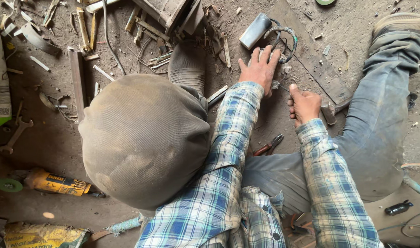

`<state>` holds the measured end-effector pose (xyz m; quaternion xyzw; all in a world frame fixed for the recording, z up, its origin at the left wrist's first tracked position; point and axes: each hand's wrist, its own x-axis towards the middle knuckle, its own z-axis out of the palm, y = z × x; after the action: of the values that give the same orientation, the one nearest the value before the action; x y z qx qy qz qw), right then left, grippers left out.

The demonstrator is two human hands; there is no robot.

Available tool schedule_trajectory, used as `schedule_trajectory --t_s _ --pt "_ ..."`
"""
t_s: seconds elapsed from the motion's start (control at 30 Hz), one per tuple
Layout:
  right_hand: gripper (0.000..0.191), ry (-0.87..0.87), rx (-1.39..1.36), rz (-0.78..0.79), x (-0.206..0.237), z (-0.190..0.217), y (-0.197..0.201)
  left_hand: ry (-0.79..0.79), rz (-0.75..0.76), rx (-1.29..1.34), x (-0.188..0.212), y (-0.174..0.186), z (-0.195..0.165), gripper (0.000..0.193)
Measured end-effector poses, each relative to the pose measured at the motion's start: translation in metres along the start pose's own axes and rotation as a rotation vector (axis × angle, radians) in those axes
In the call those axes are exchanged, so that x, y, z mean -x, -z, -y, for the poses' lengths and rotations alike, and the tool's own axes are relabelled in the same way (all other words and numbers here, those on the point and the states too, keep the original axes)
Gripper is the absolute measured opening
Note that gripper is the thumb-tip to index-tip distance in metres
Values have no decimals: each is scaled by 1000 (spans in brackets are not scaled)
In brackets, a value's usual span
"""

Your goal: The person sits on the floor and uses a screwdriver to manipulate a small electrical component, likely a switch or connector. They repeatedly tighten and loosen screws while adjusting wires attached to the device.

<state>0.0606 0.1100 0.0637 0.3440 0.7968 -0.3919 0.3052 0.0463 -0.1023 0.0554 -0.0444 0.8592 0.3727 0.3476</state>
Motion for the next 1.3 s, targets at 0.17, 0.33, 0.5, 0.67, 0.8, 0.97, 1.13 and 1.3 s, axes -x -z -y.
schedule_trajectory --t_s 0.17,0.33,0.5,0.67,0.8,0.97,1.13,1.3 --pt "23 280 195 -68 -5 2 -6 -2 -12 0 -3 -3 2 130" --pt "10 1231 1219 -126 13 19 1 -4 -2 -6 -5 -4 1 130" --pt "12 1430 1138 -117 31 30 10 20 25 -33 -5 -1 -5 132" --pt "38 314 376 -65 21 17 3 8 -20 -11 -2 -1 -3 130" --pt "37 35 -41 118 8 10 -8 4 -11 -10 -2 -2 -2 129" --pt "20 836 1077 -109 19 16 -1 12 12 -12 -3 -2 -1 129" --pt "29 1085 1321 -133 29 25 11 -5 -19 0 -4 -6 0 127" --pt "26 491 761 -169 20 17 10 -13 -23 20 -5 -7 2 128"
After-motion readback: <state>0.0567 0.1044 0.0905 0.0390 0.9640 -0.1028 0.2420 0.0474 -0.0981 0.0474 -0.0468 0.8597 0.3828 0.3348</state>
